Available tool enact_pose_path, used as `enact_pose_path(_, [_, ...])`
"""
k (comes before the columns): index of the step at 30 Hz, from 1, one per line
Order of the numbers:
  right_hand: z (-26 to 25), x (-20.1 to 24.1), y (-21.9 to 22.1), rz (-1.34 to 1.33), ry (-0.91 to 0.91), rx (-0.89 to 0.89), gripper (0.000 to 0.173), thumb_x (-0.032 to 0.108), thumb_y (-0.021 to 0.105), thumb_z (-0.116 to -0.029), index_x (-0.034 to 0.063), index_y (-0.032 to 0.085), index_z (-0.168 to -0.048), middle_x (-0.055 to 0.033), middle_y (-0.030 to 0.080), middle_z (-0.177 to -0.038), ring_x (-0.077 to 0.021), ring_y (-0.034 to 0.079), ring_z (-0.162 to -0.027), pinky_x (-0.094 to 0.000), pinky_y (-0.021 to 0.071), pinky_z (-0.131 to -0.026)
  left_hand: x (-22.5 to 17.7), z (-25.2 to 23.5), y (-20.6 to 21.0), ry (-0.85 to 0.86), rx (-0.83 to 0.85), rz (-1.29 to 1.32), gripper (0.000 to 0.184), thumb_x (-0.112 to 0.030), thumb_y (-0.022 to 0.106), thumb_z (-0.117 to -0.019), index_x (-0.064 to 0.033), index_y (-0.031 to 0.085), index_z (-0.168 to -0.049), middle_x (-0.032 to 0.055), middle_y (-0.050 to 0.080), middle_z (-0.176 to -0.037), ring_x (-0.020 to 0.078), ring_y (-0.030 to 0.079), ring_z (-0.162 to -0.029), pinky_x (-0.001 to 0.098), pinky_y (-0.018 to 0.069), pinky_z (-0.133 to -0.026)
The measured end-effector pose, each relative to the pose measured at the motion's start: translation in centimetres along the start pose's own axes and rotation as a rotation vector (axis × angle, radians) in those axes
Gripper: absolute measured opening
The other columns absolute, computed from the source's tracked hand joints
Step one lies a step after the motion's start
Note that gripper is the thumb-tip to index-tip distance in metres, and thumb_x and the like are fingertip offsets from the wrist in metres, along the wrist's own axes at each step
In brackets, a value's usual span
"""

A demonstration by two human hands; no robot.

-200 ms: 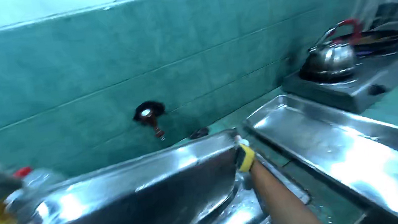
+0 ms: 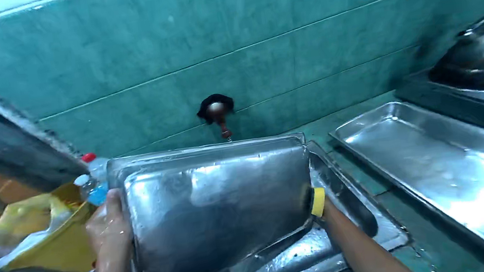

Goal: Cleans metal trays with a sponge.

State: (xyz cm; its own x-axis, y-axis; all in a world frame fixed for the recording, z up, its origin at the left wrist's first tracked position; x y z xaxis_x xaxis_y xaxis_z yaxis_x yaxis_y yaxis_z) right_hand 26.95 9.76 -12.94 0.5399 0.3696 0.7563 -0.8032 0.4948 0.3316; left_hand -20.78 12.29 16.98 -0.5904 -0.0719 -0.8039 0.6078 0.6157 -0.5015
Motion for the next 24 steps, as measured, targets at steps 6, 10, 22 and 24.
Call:
enact_pose_path(6, [-4.1, 6.6, -4.8, 0.514, -0.260, -0.460, 0.052, 0.034, 0.053, -0.1083, -0.0114, 0.056, -0.134, -0.0356, 0.060, -0.130, -0.0462, 0.059, -0.124, -0.0613, 0.0448, -0.105, 5.3, 2.0, 5.6, -0.213, 0.243, -0.070, 0.056, -0.044, 0.037, -0.1120, 0.0043, 0.062, -0.124, 0.0307, 0.064, -0.107, 0.0439, 0.064, -0.096, 0.0658, 0.0488, -0.084])
enact_pose_path(10, [0.5, 10.7, 2.6, 0.845, -0.593, -0.484, 0.059, 0.049, 0.062, -0.0998, -0.0001, 0.061, -0.132, -0.0322, 0.062, -0.130, -0.0520, 0.058, -0.121, -0.0717, 0.0451, -0.098, 7.0, 4.8, 8.7, -0.225, 0.303, -0.073, 0.052, -0.039, 0.036, -0.1131, 0.0039, 0.064, -0.121, 0.0282, 0.066, -0.104, 0.0401, 0.065, -0.097, 0.0625, 0.0496, -0.088])
enact_pose_path(22, [17.6, 1.9, 27.6, 1.366, -0.767, 0.351, 0.076, 0.061, 0.071, -0.0886, 0.0010, 0.061, -0.133, -0.0283, 0.052, -0.144, -0.0456, 0.050, -0.135, -0.0590, 0.0460, -0.108, 13.3, 8.9, 8.7, -0.336, 0.497, 0.396, 0.058, -0.024, 0.042, -0.1096, -0.0137, 0.023, -0.164, 0.0145, 0.038, -0.162, 0.0227, 0.048, -0.140, 0.0435, 0.0458, -0.110])
enact_pose_path(24, [17.4, 0.1, 28.0, 1.425, -0.773, 0.385, 0.084, 0.059, 0.075, -0.0845, -0.0005, 0.054, -0.140, -0.0305, 0.045, -0.151, -0.0465, 0.044, -0.141, -0.0599, 0.0405, -0.113, 13.7, 9.6, 8.5, -0.299, 0.439, 0.354, 0.058, -0.026, 0.042, -0.1092, -0.0100, 0.025, -0.163, 0.0163, 0.036, -0.162, 0.0234, 0.045, -0.144, 0.0435, 0.0415, -0.115])
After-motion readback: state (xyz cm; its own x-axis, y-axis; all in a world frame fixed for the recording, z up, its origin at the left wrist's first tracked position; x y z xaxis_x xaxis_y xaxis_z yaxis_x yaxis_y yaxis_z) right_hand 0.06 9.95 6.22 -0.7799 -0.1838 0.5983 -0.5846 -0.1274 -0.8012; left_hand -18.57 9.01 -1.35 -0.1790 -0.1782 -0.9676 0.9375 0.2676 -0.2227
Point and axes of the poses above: each hand's wrist, its own z-axis away from the middle knuckle, its own y-axis out of the palm, x = y × z, the point moved 9 cm from there along -z, towards the middle knuckle
